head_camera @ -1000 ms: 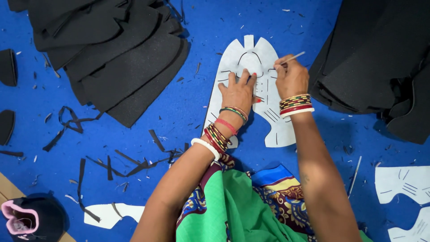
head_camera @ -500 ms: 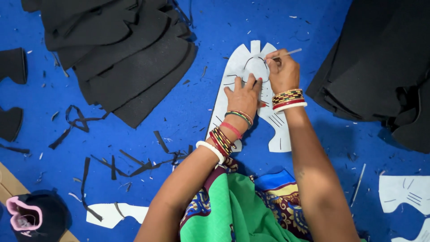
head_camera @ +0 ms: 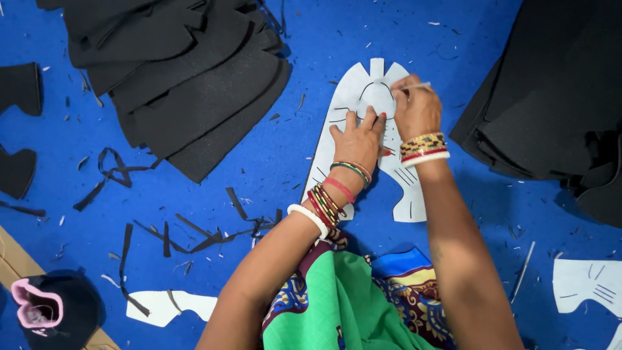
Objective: Trace white patterns onto black shoe components using a marking pen.
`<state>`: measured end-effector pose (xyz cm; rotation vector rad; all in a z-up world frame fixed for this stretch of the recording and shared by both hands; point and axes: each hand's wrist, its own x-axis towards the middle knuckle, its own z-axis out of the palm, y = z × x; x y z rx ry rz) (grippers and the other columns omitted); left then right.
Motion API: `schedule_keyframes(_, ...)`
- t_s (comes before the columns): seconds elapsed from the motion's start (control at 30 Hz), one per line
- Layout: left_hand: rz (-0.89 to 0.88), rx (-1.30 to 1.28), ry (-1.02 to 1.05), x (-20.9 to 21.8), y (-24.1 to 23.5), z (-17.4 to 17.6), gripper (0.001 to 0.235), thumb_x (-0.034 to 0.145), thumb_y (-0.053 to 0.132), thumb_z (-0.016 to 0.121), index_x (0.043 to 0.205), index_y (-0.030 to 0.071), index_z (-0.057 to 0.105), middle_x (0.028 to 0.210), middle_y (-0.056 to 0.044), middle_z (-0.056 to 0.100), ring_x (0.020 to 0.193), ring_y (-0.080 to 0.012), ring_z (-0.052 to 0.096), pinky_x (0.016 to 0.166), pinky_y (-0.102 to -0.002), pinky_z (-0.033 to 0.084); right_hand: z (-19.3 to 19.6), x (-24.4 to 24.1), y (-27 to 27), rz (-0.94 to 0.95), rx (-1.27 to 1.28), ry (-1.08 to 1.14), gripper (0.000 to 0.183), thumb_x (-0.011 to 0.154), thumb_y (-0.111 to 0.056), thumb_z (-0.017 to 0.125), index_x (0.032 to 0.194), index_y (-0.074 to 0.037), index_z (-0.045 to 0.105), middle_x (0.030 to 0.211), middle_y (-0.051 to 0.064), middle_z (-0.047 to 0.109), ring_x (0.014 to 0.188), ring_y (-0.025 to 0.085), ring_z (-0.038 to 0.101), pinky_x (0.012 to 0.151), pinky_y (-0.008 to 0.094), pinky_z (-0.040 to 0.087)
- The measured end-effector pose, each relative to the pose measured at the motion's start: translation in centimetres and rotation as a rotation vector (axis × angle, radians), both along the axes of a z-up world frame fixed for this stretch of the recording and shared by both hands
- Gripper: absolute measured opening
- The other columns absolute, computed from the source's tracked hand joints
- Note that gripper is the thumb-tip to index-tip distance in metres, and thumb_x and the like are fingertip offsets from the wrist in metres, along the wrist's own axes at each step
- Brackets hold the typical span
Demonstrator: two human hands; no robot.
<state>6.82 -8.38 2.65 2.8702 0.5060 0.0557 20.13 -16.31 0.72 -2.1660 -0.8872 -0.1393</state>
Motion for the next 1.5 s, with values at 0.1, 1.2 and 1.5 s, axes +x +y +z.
schedule_keyframes(0.1,-0.004,-0.014,-0.005,-0.3,-0.2,-0.2,0.073,0.077,0.044,0.079,0.142,0.019,0.057,0.147,-0.002,0.048,0.129,-0.0327,0.045,0.09,-0.065,0.043,0.7,-1.4,-1.4,-0.022,-0.108,-0.017,0.002,0.094,-0.006,0.073,0.096,-0.005,0.071,0.087,0.016,0.074,0.081,0.037,0.071,0.071,0.045,0.054)
schedule_keyframes(1.2,0.035,0.026,0.013,-0.5,-1.4,-3.1,0.051,0.09,0.04,0.07,0.135,0.015,0.064,0.151,-0.004,0.044,0.143,-0.0411,0.037,0.107,-0.073,0.036,3.7,-1.3,2.3,0.251,-0.021,0.408,0.009,0.091,-0.006,0.072,0.099,-0.002,0.071,0.094,0.014,0.076,0.089,0.026,0.076,0.081,0.035,0.058)
schedule_keyframes(1.5,-0.025,-0.017,-0.004,-0.6,-1.8,-3.8,0.049,0.091,0.038,0.067,0.136,0.018,0.064,0.149,-0.003,0.043,0.147,-0.0517,0.026,0.104,-0.083,0.027,4.6,-0.2,3.4,0.428,-0.442,0.267,0.007,0.087,-0.011,0.073,0.092,-0.008,0.076,0.089,0.014,0.074,0.087,0.034,0.071,0.08,0.044,0.054)
